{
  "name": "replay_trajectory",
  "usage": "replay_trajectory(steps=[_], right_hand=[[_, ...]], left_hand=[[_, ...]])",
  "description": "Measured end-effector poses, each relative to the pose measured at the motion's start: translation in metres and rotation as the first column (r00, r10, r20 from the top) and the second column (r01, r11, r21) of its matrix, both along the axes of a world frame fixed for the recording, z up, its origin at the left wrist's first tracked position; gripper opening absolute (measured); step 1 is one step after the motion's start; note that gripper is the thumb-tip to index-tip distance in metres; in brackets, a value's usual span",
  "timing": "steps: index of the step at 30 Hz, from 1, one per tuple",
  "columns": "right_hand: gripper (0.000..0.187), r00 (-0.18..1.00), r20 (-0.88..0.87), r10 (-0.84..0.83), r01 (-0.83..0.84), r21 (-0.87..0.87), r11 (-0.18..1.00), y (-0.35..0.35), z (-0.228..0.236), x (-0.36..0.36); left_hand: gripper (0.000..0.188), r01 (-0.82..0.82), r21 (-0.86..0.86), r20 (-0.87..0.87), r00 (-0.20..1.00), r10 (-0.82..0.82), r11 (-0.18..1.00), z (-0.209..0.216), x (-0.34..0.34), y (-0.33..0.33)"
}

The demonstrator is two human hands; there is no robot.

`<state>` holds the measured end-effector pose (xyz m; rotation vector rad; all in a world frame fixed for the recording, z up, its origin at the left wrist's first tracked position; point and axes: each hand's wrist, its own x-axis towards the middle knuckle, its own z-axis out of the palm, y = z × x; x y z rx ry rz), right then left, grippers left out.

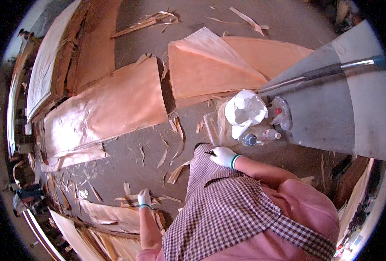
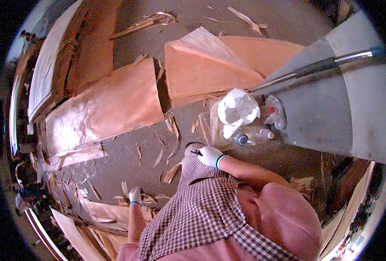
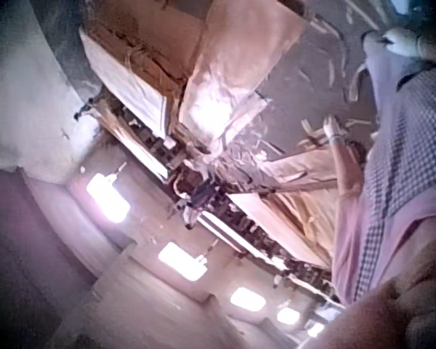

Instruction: The person uses a scraper tool to peel thin layers of wood veneer from a large flat surface. They lift the veneer sheets, remove them from the workbench, and stack them on a pile. The person also uses a long wooden stick to assist in lifting and moving the large veneer sheets.

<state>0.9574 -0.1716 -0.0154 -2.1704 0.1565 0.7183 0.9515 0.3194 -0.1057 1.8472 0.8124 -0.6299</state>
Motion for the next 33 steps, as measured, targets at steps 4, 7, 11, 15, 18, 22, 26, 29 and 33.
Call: replay_trajectory(steps=[4,7,11,15,18,22,26,29,33], right_hand=[[0.036,0.991,-0.001,-0.131,0.130,-0.064,0.989,-0.004,-0.022,0.073],[0.033,0.961,0.030,-0.273,0.274,-0.043,0.961,-0.013,-0.049,0.148],[0.035,0.962,0.058,-0.268,0.269,-0.020,0.963,-0.044,-0.094,0.269],[0.031,0.937,-0.037,-0.348,0.342,-0.121,0.932,-0.091,-0.116,0.401],[0.027,0.914,-0.018,-0.406,0.399,-0.142,0.906,-0.129,-0.147,0.472],[0.032,0.892,-0.067,-0.448,0.420,-0.244,0.874,-0.170,-0.170,0.546],[0.036,0.926,-0.091,-0.367,0.303,-0.401,0.864,-0.200,-0.253,0.595],[0.033,0.881,-0.185,-0.435,0.352,-0.357,0.865,-0.210,-0.321,0.634],[0.040,0.823,-0.205,-0.529,0.421,-0.405,0.812,-0.244,-0.440,0.689]], left_hand=[[0.018,-0.060,-0.053,0.007,0.998,0.061,0.997,0.041,0.118,-0.054],[0.017,0.130,-0.089,-0.080,0.987,-0.137,0.987,0.045,0.167,-0.089],[0.026,0.694,0.048,-0.100,0.719,-0.687,0.719,-0.011,0.184,-0.087],[0.038,0.865,0.173,-0.240,0.500,-0.832,0.471,-0.009,0.253,-0.144],[0.033,0.827,0.399,-0.032,0.444,-0.896,0.396,0.019,0.371,-0.227],[0.026,0.629,0.293,0.311,0.650,-0.694,0.720,0.010,0.480,-0.324],[0.033,0.894,0.261,0.219,0.313,-0.924,0.364,-0.048,0.511,-0.363],[0.045,0.963,0.245,-0.050,0.128,-0.990,0.112,-0.067,0.505,-0.373],[0.044,0.977,0.164,0.011,0.136,-0.991,0.136,-0.077,0.566,-0.382]])
